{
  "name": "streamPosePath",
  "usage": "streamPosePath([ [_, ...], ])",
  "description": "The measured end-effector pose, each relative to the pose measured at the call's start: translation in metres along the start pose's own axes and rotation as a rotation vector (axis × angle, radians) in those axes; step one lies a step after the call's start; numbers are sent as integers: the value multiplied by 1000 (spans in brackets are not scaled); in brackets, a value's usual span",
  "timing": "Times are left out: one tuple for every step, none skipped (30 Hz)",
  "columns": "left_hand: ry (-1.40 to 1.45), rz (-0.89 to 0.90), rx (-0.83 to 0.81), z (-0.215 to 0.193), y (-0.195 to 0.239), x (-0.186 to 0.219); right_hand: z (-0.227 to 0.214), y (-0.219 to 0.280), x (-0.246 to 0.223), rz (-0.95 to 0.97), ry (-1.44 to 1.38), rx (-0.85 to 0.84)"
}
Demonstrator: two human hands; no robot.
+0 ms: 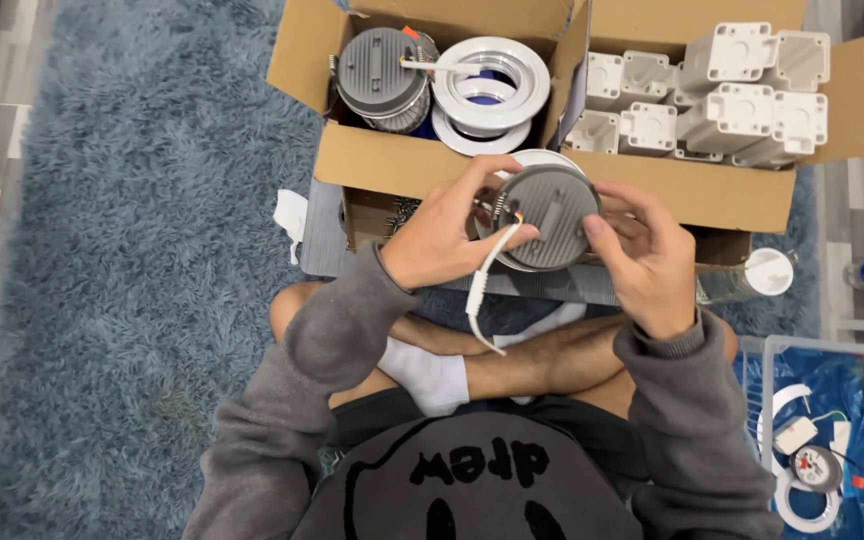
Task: Assembling recessed LED light fixtures by manually fitting together the outer ring, diffuser plate, and LED heat sink unit.
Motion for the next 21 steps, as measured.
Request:
streamPosePath([
  [3, -2, -4, -2, -1, -3, -1, -3, 5, 5, 2, 3],
  [-55, -16, -2, -4, 0, -7, -2, -5, 11, 23, 21, -20],
  [-113, -29, -1, -5, 0, -10, -2, -7, 17, 41, 41, -42],
  [-111, -31, -2, -5, 0, -10, -2, -6, 22, 44, 41, -42],
  [-153, -21, 3, -5, 0, -10, -3, -5, 27, 35, 86, -51],
  [-197, -9, 7, -6, -1, -9, -2, -5, 32, 24, 129, -58],
  [-198, -9, 5, -7, -2, -12, -3, -10, 25, 25, 129, -56],
  [-232, 5, 12, -7, -3, -14, -4, -15, 16, -33, 210, -74],
  [-265, 18, 18, -7, -3, -16, -4, -20, 8, -90, 290, -93],
  [-265, 18, 18, -7, -4, -16, -6, -20, 14, -90, 290, -93],
  [-270, 15, 21, -7, -4, -17, -7, -20, 20, -92, 320, -100],
  [-275, 12, 23, -7, -5, -18, -9, -19, 26, -93, 349, -107],
  [-274, 10, 22, -6, -7, -21, -9, -19, 31, -91, 349, -107],
  [-312, 3, 30, -6, -8, -23, -9, -19, 36, -102, 373, -102],
  [-349, -4, 38, -5, -10, -25, -9, -19, 40, -113, 397, -97],
  [-351, -3, 38, -5, -11, -27, -9, -19, 44, -114, 396, -96],
  [-392, 8, 37, -5, -13, -28, -9, -18, 47, -138, 410, -84],
  [-431, 18, 35, -3, -14, -30, -9, -17, 50, -160, 423, -73],
  [-431, 16, 34, -2, -14, -32, -9, -16, 51, -158, 422, -72],
  [-480, 14, 45, -1, -14, -33, -9, -16, 51, -169, 427, -69],
  [-529, 12, 56, 0, -15, -33, -10, -16, 50, -180, 432, -65],
])
Point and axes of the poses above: each hand's wrist, its own y-axis away from the middle knuckle, its own z-axis out of the palm, x = y × z, the point moved 2 cm from there along -y, towards the middle knuckle, and after that the axes turned 8 degrees about y, right-handed, at the moved point
